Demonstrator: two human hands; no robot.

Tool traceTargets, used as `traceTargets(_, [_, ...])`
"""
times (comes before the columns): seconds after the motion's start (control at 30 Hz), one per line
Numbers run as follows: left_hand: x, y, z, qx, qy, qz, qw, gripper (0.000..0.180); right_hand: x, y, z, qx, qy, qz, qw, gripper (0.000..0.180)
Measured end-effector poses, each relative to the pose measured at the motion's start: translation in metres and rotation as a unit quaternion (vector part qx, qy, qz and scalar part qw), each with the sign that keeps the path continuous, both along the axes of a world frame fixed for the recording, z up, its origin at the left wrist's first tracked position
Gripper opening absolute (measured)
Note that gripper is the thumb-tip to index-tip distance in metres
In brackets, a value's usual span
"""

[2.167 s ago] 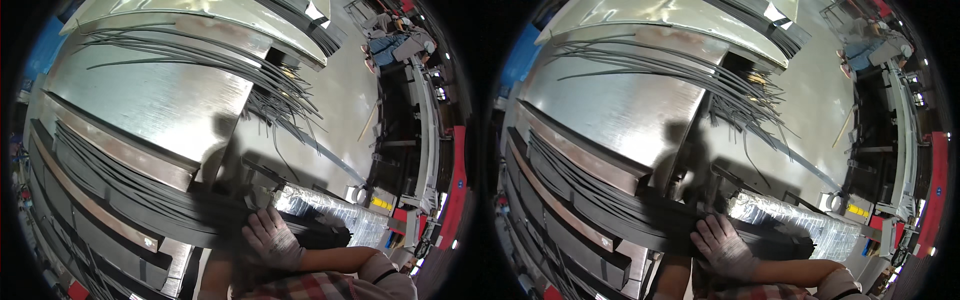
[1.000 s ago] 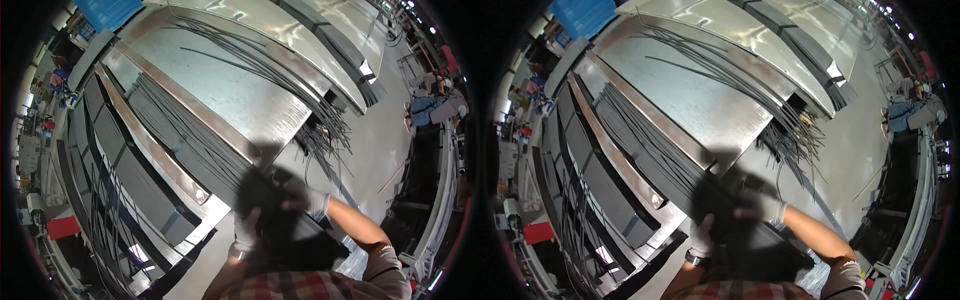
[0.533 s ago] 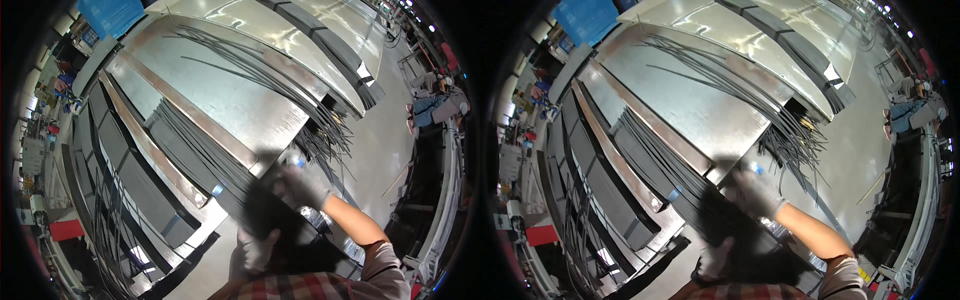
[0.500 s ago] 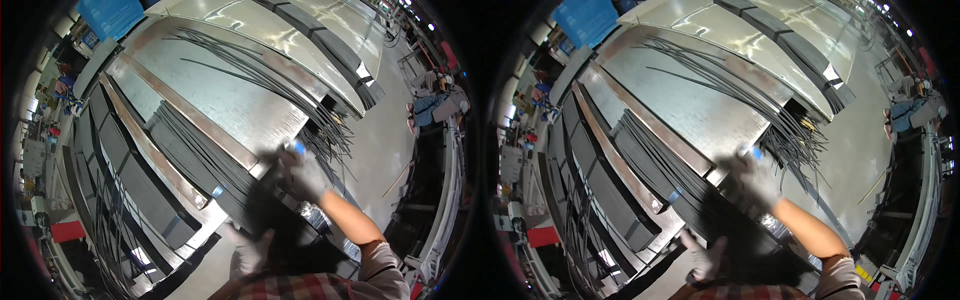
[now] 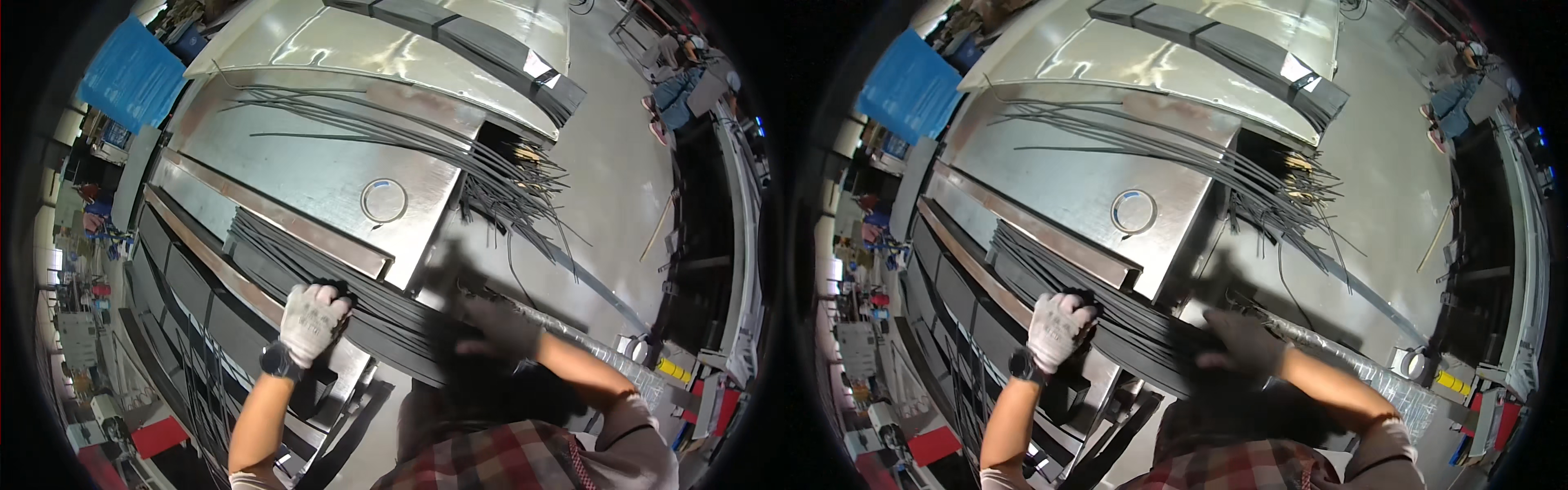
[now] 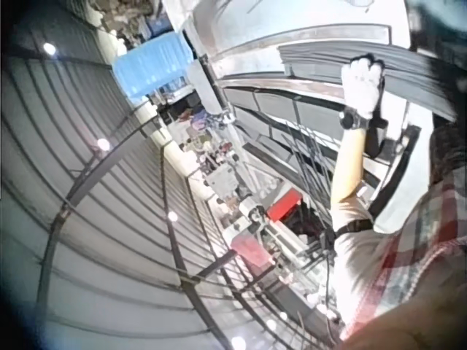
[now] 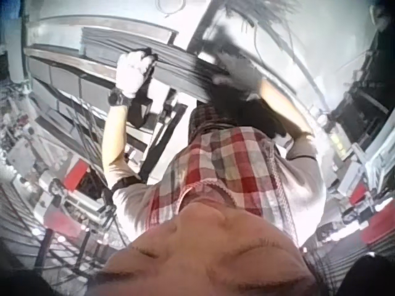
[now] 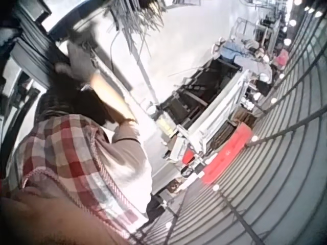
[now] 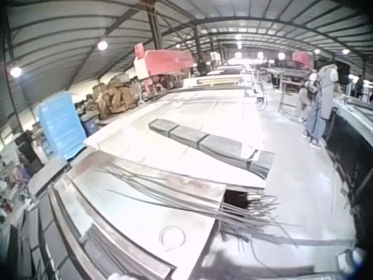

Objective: The worker is bundling several black flexible strips together using tape on a workbench.

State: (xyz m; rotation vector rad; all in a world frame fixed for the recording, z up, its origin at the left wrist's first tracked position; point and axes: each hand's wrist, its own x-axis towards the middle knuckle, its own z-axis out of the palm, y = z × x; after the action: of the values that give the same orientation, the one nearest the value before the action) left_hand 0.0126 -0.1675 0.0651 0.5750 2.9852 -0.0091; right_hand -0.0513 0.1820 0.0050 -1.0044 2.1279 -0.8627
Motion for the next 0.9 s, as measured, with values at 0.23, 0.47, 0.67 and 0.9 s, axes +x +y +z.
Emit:
traceTargets(0.23, [0.121,0.178,-0.03,0.608,-0.166,0.367,0.684,0.047,0.01,0.025,-0.021,0.014,0.015,0.047,0.999,0.101])
traceTargets(0.47, [0.085,0.219,-0.049,0.74,0.063,0.477,0.47,0.049,-0.021,-0.028,0.016,-0.115,-0.362,0.078,0.922,0.115])
traceTargets(0.67, [0.089,0.217,-0.068,0.799,0.042,0.44,0.407,0.05,-0.027,-0.029,-0.008,-0.017,-0.313,0.099,0.945,0.12])
traceTargets(0.9, [0.08,0.203,-0.079,0.734,-0.009,0.523,0.432,0.05,-0.019,-0.031,-0.019,-0.017,-0.266,0.079,0.96,0.119])
